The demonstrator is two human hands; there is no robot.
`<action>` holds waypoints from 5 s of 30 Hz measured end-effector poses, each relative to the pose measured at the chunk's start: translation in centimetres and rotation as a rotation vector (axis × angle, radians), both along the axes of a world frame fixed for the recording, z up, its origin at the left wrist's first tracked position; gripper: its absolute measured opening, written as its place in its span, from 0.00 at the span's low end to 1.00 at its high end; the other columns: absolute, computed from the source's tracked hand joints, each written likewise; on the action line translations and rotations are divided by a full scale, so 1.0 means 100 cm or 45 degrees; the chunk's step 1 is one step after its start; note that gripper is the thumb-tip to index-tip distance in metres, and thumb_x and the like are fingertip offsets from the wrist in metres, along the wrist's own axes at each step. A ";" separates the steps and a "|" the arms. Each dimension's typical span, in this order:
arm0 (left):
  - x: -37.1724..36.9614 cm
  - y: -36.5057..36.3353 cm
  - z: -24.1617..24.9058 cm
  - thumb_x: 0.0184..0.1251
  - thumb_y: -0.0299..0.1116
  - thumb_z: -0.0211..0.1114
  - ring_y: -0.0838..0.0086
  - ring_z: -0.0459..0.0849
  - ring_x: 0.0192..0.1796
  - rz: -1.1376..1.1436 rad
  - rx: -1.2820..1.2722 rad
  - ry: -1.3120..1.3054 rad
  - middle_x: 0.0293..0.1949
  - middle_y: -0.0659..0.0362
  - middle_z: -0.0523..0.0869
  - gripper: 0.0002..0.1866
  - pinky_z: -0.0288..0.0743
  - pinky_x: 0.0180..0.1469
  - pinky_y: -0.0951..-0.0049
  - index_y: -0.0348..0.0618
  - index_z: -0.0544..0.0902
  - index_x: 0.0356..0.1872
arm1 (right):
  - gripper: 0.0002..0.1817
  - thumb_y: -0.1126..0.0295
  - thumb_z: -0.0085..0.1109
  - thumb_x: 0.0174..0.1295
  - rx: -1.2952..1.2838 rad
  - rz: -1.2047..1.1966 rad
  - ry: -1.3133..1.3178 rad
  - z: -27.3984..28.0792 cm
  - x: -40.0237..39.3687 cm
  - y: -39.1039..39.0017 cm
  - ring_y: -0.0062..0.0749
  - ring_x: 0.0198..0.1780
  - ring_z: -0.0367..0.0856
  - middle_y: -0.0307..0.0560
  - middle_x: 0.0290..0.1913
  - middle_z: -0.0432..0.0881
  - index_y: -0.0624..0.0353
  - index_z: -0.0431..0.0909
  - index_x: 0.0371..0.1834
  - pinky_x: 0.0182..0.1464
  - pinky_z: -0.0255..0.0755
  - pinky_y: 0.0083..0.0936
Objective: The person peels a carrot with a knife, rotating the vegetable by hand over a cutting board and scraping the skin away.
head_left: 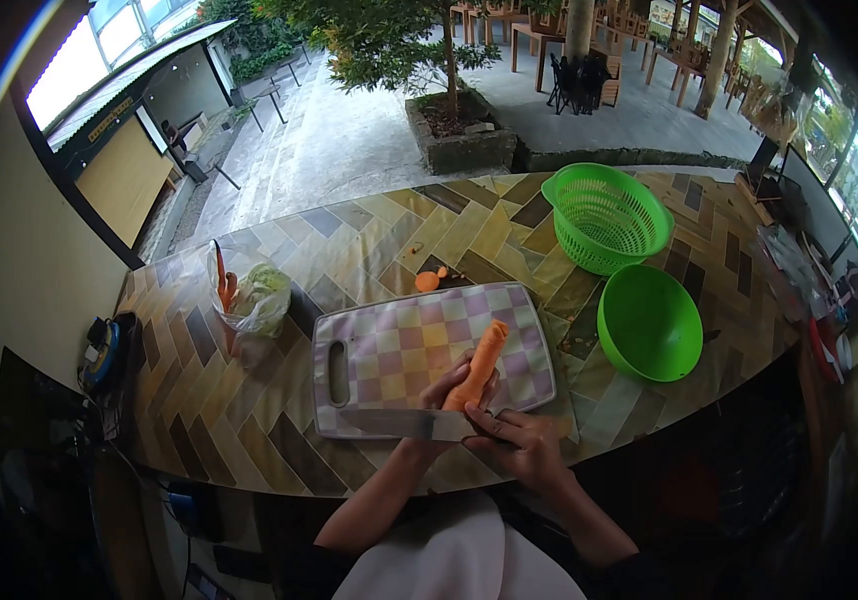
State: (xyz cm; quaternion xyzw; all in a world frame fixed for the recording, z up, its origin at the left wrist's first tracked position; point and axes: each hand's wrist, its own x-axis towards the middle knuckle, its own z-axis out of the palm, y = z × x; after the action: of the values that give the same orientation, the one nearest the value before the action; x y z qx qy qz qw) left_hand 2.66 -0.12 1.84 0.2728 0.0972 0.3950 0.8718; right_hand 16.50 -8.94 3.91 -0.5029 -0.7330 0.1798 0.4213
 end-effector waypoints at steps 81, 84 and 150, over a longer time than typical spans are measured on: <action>-0.010 -0.017 0.043 0.76 0.46 0.48 0.77 0.79 0.34 0.060 0.063 -0.203 0.43 0.52 0.76 0.29 0.80 0.36 0.77 0.35 0.62 0.68 | 0.24 0.73 0.75 0.53 -0.140 0.061 0.619 0.037 -0.021 -0.023 0.21 0.36 0.86 0.49 0.40 0.89 0.54 0.84 0.56 0.34 0.78 0.19; -0.007 -0.017 0.040 0.77 0.46 0.47 0.77 0.79 0.34 0.066 -0.028 -0.284 0.45 0.53 0.76 0.29 0.81 0.37 0.76 0.36 0.61 0.70 | 0.22 0.73 0.72 0.57 -0.197 0.138 0.787 0.033 -0.018 -0.018 0.17 0.34 0.83 0.47 0.37 0.88 0.57 0.83 0.57 0.34 0.75 0.15; 0.008 0.003 -0.019 0.78 0.50 0.48 0.73 0.76 0.34 -0.144 -0.385 -0.281 0.48 0.56 0.79 0.31 0.67 0.14 0.81 0.36 0.61 0.70 | 0.19 0.60 0.75 0.53 -0.566 -0.904 -0.122 0.010 0.087 0.031 0.53 0.37 0.79 0.59 0.32 0.82 0.68 0.83 0.27 0.41 0.72 0.42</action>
State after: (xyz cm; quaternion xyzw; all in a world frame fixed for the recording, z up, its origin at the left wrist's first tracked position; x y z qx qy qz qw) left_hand 3.50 0.21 -0.06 0.0989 0.0437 0.3539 0.9290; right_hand 25.18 -5.80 4.93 -0.8106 -0.4765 0.1536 0.3038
